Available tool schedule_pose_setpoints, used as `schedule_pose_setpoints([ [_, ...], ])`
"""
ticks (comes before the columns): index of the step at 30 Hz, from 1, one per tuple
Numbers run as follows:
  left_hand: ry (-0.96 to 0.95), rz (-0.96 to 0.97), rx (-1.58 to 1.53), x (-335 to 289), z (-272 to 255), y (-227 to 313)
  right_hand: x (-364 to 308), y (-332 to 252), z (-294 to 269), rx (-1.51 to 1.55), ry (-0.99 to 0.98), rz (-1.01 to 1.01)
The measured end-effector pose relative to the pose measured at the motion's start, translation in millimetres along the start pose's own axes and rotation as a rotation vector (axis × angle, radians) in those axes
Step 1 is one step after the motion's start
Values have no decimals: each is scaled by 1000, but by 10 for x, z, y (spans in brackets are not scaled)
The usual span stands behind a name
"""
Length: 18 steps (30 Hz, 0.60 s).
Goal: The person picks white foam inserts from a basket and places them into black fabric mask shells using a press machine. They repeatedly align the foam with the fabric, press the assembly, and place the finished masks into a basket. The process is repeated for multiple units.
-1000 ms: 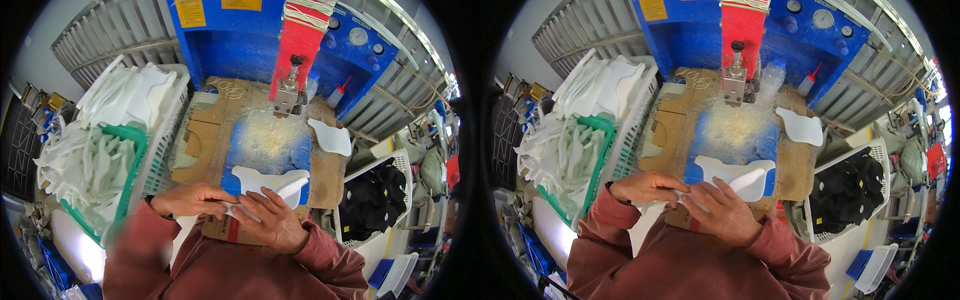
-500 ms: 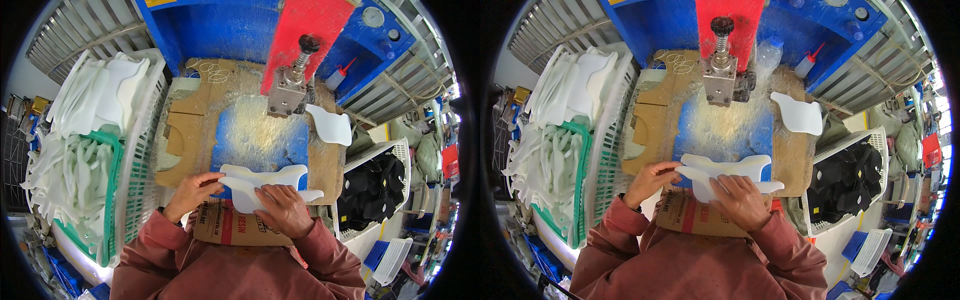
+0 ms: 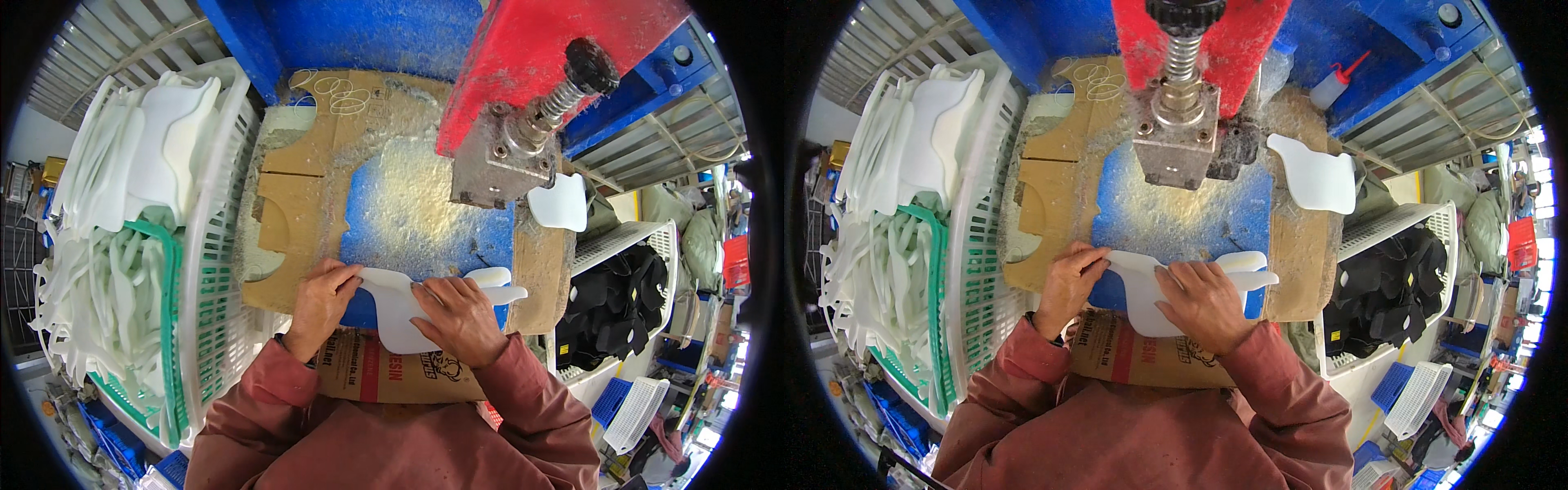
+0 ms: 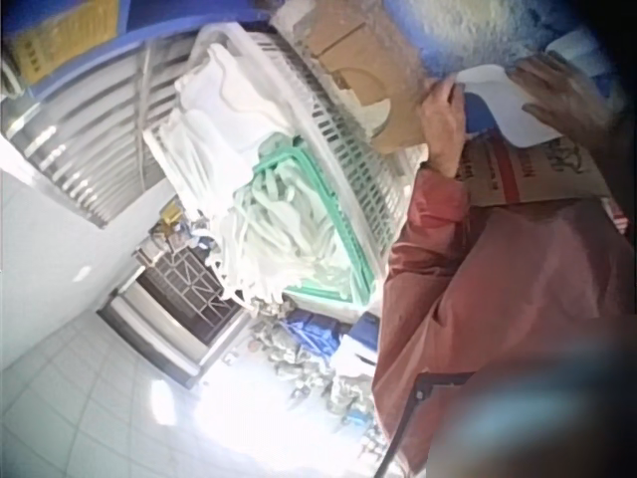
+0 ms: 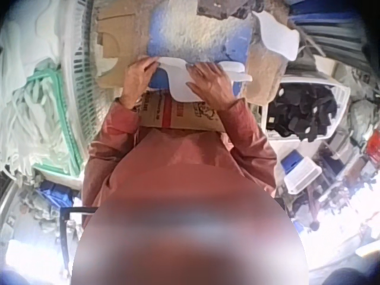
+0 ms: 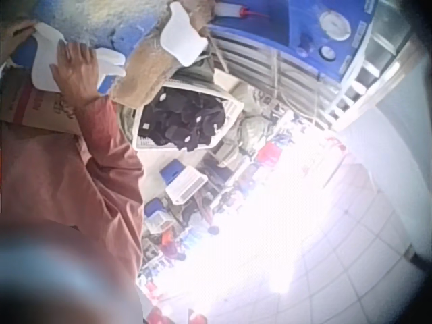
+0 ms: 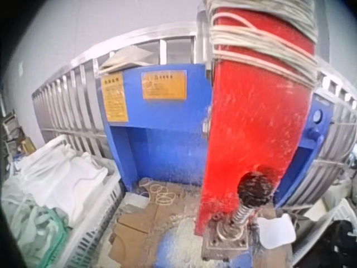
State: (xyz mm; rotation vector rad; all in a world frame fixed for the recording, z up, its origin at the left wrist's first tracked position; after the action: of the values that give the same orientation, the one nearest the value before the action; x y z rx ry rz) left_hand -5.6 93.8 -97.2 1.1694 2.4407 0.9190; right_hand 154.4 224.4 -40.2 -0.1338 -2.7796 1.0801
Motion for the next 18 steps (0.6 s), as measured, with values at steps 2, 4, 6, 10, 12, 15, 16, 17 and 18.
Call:
schedule_pose_setpoints([
  [2,-5,-15,11,21,24,-8,14,24,26,5,5,-4],
  [4,7,-19,37,32,19,3,13,54,59,11,-6,13],
  [6,1,-16,74,36,11,30,11,81,91,8,-23,28],
  [10,-55,-27,91,24,8,67,-4,112,127,-6,-46,52],
  [12,-65,-39,74,32,18,59,-2,116,138,-9,-51,57],
  [15,-40,-35,73,64,47,28,16,124,160,-24,-60,56],
  [16,-34,-38,79,69,62,14,22,133,178,-32,-72,63],
  [17,-39,-56,87,70,83,-10,26,140,194,-39,-82,66],
  [18,-24,-39,88,73,87,-9,29,147,205,-50,-85,69],
])
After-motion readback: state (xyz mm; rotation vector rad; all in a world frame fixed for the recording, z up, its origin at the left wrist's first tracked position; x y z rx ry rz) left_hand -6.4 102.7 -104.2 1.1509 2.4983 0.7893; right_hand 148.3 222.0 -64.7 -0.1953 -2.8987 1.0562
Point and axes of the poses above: each hand's wrist, its own x-axis towards the middle knuckle, its own z-axis out of the palm, y = z × x, the point moved 7 cm from there along x, towards the middle knuckle, and after that the axes turned 15 degrees about x, right-handed, at the moved point
